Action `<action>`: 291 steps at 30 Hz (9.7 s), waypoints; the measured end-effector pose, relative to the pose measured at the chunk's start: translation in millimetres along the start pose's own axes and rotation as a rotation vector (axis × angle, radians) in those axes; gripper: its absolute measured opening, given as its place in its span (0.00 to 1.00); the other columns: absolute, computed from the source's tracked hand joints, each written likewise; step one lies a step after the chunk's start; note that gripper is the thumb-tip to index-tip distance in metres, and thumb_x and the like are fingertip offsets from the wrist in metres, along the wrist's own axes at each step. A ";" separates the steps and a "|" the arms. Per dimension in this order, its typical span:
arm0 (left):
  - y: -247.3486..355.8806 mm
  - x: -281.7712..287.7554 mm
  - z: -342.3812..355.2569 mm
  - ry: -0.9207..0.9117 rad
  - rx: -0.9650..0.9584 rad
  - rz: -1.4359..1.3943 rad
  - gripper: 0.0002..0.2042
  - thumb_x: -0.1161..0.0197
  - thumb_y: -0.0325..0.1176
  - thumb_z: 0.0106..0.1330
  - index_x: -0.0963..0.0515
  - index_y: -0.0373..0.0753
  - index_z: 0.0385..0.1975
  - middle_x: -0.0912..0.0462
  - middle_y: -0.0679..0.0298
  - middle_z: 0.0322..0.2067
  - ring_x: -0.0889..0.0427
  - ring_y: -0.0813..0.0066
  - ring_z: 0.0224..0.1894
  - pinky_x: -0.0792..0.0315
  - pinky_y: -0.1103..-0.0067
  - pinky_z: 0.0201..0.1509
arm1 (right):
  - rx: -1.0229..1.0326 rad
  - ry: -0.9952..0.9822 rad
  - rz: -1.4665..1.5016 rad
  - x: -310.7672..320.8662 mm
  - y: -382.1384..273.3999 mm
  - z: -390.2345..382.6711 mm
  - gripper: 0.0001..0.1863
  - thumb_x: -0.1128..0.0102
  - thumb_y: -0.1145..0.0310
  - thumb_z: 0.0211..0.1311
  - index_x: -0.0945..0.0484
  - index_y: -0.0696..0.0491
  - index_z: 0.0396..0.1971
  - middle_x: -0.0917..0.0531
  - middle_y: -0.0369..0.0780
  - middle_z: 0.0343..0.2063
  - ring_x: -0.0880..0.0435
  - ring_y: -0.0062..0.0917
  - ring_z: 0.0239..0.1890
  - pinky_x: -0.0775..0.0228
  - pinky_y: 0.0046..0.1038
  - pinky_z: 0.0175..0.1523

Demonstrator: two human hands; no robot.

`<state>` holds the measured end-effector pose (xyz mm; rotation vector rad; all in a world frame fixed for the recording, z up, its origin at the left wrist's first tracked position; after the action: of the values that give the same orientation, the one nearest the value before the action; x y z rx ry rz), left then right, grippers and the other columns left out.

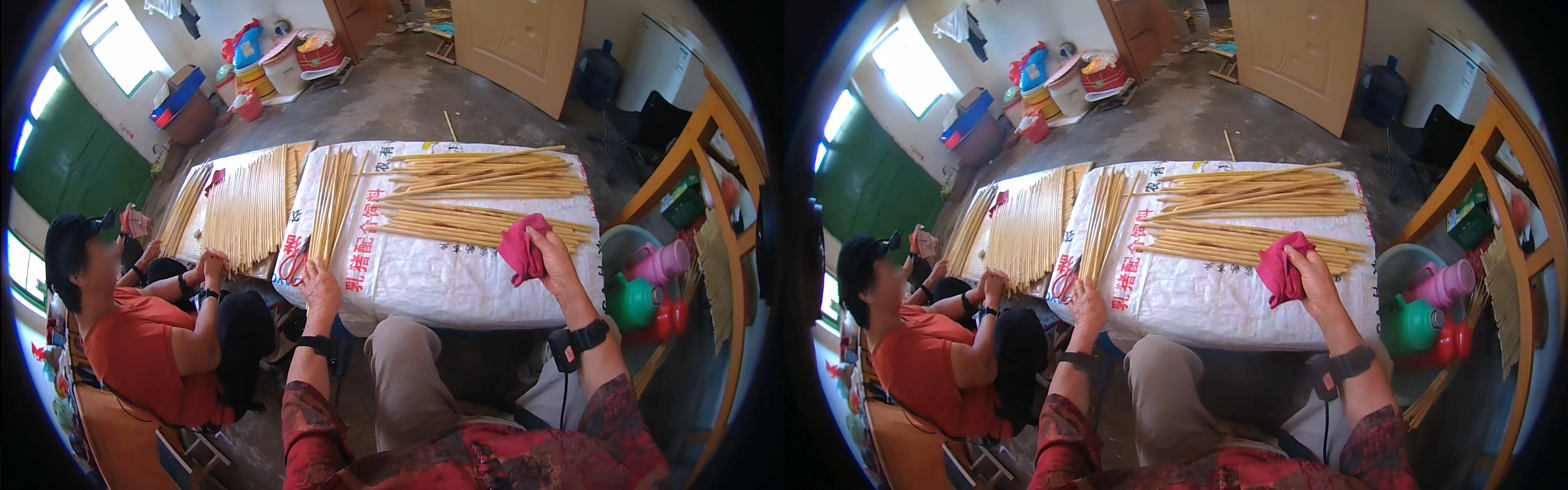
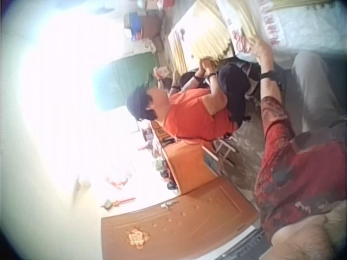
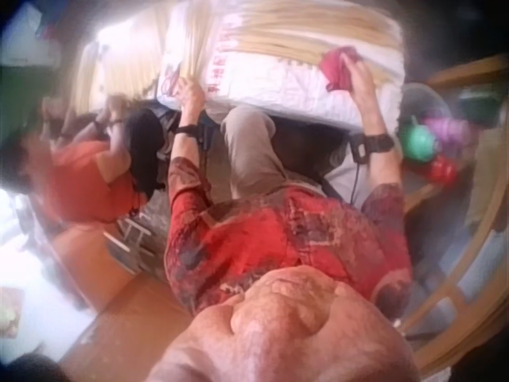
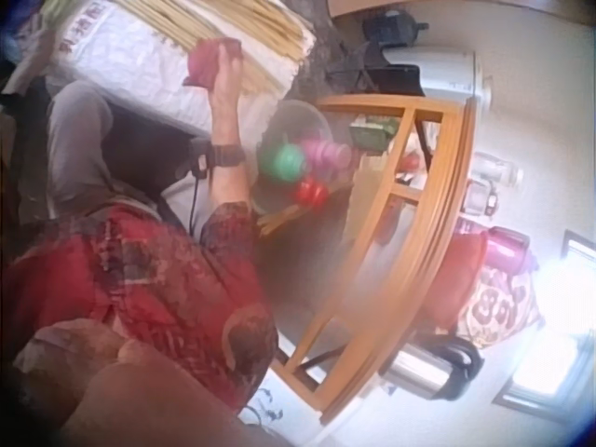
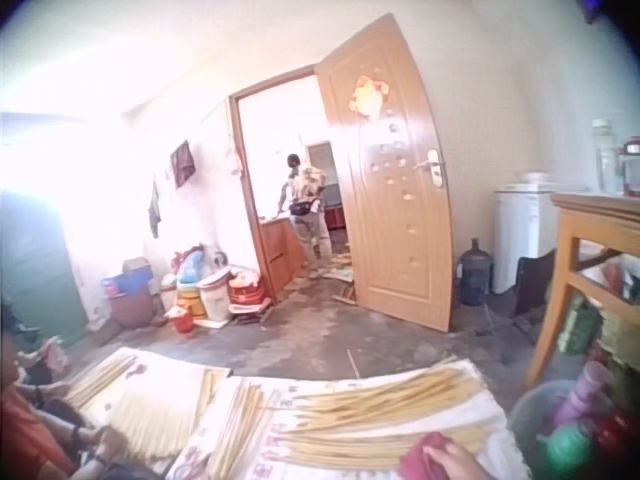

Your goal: The person uses a pink cloth to wipe down and polish several long, thin wooden sticks one at a time while sitting at a table in a workshop.

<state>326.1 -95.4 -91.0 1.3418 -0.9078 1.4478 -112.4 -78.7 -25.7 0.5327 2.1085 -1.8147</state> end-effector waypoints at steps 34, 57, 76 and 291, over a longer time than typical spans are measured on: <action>275.6 20.3 -40.1 -0.215 -0.790 -0.522 0.11 0.46 0.29 0.51 0.28 0.31 0.34 0.26 0.48 0.35 0.29 0.54 0.41 0.35 0.72 0.45 | 0.307 0.190 0.569 130.7 -78.6 -21.2 0.13 0.52 0.64 0.57 0.30 0.55 0.39 0.23 0.39 0.35 0.24 0.23 0.36 0.30 0.26 0.39; 290.5 11.0 -53.2 0.048 -0.852 -0.055 0.06 0.50 0.25 0.48 0.27 0.39 0.25 0.28 0.61 0.30 0.29 0.64 0.37 0.36 0.69 0.38 | 0.157 0.213 0.418 112.5 -65.0 -17.3 0.12 0.52 0.65 0.57 0.31 0.55 0.39 0.23 0.38 0.34 0.24 0.24 0.35 0.29 0.29 0.37; 313.2 59.7 -56.0 -0.330 -0.752 -0.715 0.05 0.53 0.28 0.56 0.36 0.33 0.24 0.27 0.54 0.19 0.25 0.60 0.21 0.31 0.71 0.24 | 0.016 0.040 0.118 44.2 -44.1 -28.6 0.15 0.53 0.64 0.58 0.31 0.58 0.41 0.24 0.39 0.37 0.24 0.22 0.39 0.31 0.23 0.43; 223.3 66.0 -261.0 -1.392 -0.180 -1.247 0.08 0.54 0.38 0.63 0.35 0.40 0.31 0.43 0.76 0.13 0.48 0.90 0.12 0.52 0.91 0.12 | 0.270 0.197 0.523 75.2 -49.6 0.8 0.12 0.48 0.59 0.54 0.31 0.52 0.31 0.27 0.33 0.19 0.28 0.18 0.17 0.34 0.21 0.21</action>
<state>36.9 95.5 -43.2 2.1070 -0.6281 -0.6456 -202.0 -80.0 -17.2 1.2441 1.6189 -1.7841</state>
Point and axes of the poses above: each hand's wrist, its own z-axis towards the middle knuckle, its own x-axis out of the back of the hand, y = z × x, the point moved 9 cm from there along z, towards the middle knuckle
